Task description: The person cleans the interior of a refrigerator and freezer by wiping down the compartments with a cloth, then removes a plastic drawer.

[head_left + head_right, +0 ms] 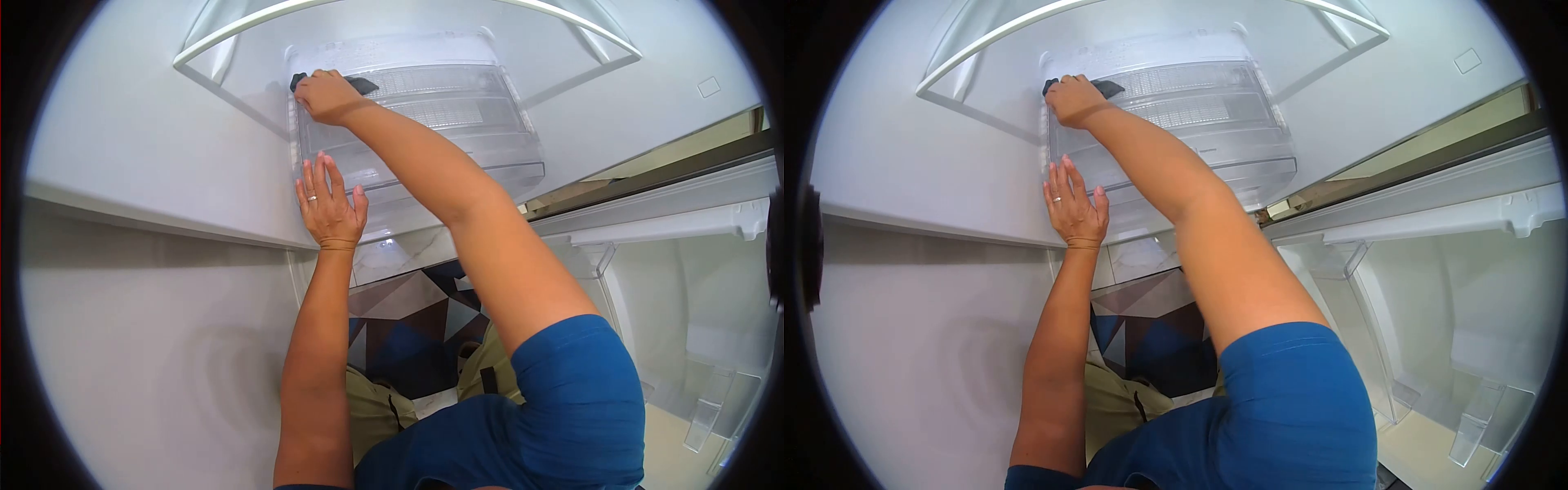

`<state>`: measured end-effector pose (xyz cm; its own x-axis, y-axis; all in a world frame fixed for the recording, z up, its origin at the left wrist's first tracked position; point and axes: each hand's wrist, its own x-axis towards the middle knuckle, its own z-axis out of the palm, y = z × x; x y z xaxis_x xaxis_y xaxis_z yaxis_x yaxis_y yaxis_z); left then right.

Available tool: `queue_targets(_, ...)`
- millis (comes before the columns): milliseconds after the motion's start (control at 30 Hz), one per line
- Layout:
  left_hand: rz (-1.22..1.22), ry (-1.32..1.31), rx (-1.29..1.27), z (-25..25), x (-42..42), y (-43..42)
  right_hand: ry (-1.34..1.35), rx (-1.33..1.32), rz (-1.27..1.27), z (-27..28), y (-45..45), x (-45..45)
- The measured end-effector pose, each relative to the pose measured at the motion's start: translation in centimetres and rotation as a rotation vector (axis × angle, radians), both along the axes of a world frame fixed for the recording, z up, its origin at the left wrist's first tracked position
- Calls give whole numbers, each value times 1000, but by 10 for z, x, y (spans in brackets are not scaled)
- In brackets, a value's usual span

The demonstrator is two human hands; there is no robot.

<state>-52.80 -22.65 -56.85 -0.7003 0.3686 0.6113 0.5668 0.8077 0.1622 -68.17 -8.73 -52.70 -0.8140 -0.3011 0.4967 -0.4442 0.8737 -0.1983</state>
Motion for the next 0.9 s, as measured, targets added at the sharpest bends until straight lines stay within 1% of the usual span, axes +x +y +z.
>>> queue_targets(67, -2, -11, -1, 0, 1, 1, -33, 46, -226, 4, 7, -9)
queue_targets(167, 3, -28, 3, 1, 2, 0, -132, 164, -355, 8, 57, 2)
queue_targets(267, 6, -33, 13, 3, 1, 1, -126, 237, -545, 2, 133, 38)
queue_targets(367, 8, -35, 9, 2, 3, 1, -111, 304, -765, 10, 196, 86)
queue_targets(400, 13, -37, -2, 3, 2, 1, -106, 311, -767, 15, 208, 97)
queue_targets(467, 13, -40, 5, 3, 3, 0, -235, 370, -913, 16, 225, 113)
queue_targets(500, 14, -42, 6, 3, 3, 1, -234, 374, -918, 12, 227, 114)
queue_targets(567, 13, -44, -1, 4, 3, 1, -187, 300, -994, 8, 226, 113)
queue_targets(667, 13, -55, -1, 2, 2, 0, -194, 247, -1053, 4, 214, 128)
queue_targets(700, 17, -66, 11, 2, 2, 1, -195, 252, -1058, 4, 208, 138)
queue_targets(833, 5, -63, 32, 2, 2, 1, -145, 139, -1100, 2, 182, 191)
queue_targets(900, 8, -83, -2, 7, 4, 0, -112, 102, -1105, 1, 171, 209)
